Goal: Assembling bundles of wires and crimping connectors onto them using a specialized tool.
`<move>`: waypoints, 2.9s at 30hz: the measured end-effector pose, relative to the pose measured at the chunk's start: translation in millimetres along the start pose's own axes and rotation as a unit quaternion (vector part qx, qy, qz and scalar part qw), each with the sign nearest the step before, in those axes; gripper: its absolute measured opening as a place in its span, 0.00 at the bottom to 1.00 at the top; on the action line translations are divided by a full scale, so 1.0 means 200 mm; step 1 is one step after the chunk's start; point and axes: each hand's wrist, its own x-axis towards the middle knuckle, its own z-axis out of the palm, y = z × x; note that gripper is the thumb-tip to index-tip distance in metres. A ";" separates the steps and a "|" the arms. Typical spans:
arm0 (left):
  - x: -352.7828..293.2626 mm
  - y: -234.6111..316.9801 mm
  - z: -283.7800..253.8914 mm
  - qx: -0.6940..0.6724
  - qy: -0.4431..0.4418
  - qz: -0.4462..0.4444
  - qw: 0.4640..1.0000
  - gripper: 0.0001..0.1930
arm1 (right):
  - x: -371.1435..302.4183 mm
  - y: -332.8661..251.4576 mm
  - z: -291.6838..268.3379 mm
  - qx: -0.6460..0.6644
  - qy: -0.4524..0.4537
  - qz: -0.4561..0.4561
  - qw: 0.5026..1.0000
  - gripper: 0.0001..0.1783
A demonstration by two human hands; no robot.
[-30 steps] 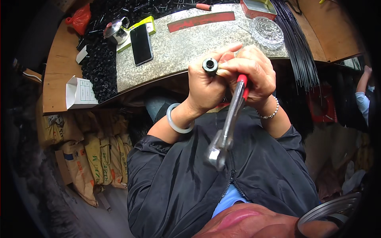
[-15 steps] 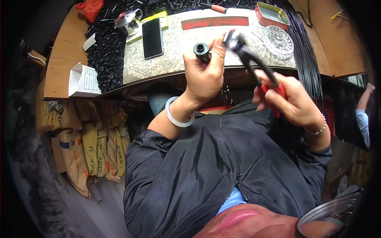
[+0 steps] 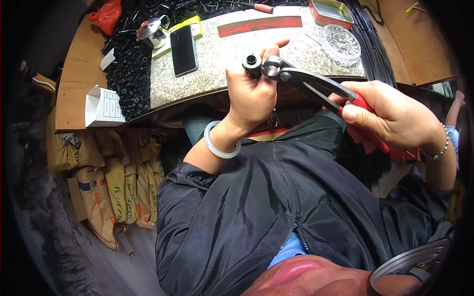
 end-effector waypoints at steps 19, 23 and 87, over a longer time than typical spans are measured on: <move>0.03 0.08 -0.06 0.059 -0.022 0.003 0.998 0.12 | 0.09 0.05 0.06 -0.145 0.137 -0.160 0.967 0.15; 0.06 0.10 -0.06 0.072 -0.009 0.032 0.997 0.11 | 0.07 0.08 0.07 -0.277 0.256 -0.235 0.896 0.16; -0.97 -0.68 -0.70 0.352 -0.024 -0.075 0.933 0.02 | 0.18 1.56 -0.63 -0.319 0.633 0.272 0.651 0.22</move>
